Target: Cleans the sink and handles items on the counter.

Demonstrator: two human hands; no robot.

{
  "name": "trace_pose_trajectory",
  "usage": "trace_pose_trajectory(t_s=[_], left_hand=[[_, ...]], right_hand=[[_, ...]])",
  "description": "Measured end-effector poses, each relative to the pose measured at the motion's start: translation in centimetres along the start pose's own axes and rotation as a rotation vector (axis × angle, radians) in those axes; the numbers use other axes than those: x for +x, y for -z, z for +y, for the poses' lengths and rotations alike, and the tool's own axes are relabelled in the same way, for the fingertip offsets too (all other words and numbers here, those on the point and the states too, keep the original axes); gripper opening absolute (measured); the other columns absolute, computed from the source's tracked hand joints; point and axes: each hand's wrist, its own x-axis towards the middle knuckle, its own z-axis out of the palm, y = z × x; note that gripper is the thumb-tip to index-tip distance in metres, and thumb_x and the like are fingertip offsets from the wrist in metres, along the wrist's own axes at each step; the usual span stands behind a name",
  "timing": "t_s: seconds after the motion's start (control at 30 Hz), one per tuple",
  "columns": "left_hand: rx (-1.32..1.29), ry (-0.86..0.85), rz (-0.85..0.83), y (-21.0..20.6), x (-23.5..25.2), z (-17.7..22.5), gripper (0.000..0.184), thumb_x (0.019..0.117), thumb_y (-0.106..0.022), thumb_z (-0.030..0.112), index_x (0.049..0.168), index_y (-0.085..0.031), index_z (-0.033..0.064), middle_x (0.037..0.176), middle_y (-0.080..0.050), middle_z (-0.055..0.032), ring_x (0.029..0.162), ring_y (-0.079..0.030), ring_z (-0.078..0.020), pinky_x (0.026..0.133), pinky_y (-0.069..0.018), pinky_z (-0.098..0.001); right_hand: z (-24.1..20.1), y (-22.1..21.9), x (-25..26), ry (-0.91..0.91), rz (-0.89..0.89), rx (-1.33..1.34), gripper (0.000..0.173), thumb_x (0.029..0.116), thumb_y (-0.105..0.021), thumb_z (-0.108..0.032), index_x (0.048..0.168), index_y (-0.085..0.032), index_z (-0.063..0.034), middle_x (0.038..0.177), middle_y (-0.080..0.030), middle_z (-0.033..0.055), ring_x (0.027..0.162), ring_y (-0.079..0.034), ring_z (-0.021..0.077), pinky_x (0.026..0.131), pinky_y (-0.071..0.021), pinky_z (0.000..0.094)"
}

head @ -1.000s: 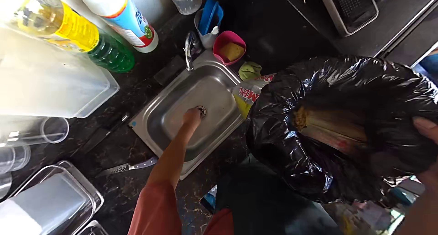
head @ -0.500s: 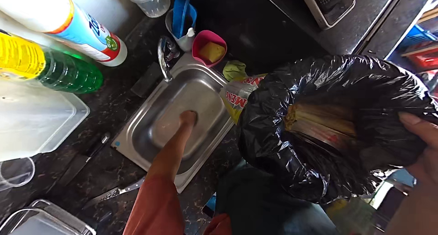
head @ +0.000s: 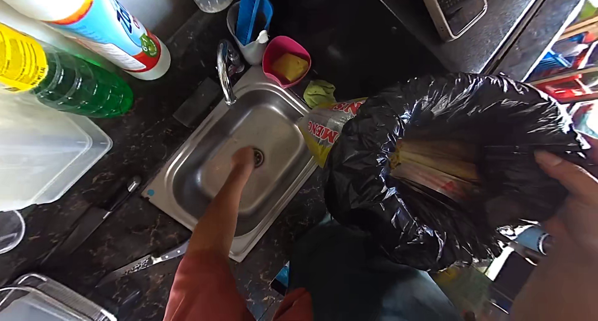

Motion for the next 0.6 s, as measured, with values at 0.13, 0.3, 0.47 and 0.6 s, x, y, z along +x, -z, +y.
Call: trace_pose_trajectory(t_s=[0.13,0.3,0.47,0.6], left_hand=[[-0.253,0.014,0.158,2.0,-2.3,-3.6,0.023,0.0958,-0.068,0.029,0.104,-0.077,0.0103,0.108,-0.073,-0.0177,0.105,-0.068,-0.0411,0.087,-0.0518,-0.0690],[-0.251,0.006,0.166,2.6,-4.4,-3.2,0.020,0.0959,-0.067,0.024,0.105,-0.077,0.0091,0.109,-0.073,-0.0177,0.107,-0.068,-0.0408,0.089,-0.0516,-0.0676],[-0.014,0.010,0.059,-0.2,-3.0,-0.2,0.020,0.0984,-0.063,0.023,0.107,-0.075,0.0088,0.112,-0.072,-0.0194,0.107,-0.068,-0.0419,0.083,-0.0548,-0.0652],[0.147,0.034,0.001,-2.7,-0.2,1.1,0.013,0.0942,-0.065,0.011,0.102,-0.072,0.0027,0.110,-0.071,-0.0212,0.104,-0.068,-0.0422,0.079,-0.0566,-0.0613]], right_hand=[[-0.3,-0.3,0.4,0.044,-0.060,0.021,0.038,0.0969,-0.064,-0.014,0.135,-0.061,-0.0103,0.119,-0.070,-0.0006,0.105,-0.068,0.0100,0.096,-0.0577,0.0320],[-0.1,0.0,1.1,0.058,-0.089,0.042,0.038,0.0969,-0.065,-0.013,0.135,-0.062,-0.0115,0.119,-0.070,-0.0008,0.106,-0.068,0.0107,0.096,-0.0582,0.0332],[0.5,0.6,0.9,0.061,-0.104,0.050,0.038,0.0972,-0.065,-0.014,0.135,-0.062,-0.0121,0.117,-0.071,-0.0019,0.103,-0.069,0.0096,0.094,-0.0585,0.0312],[0.0,0.7,0.6,0.077,-0.116,0.033,0.040,0.0959,-0.065,-0.014,0.136,-0.060,-0.0125,0.119,-0.070,-0.0027,0.104,-0.069,0.0083,0.094,-0.0586,0.0297]])
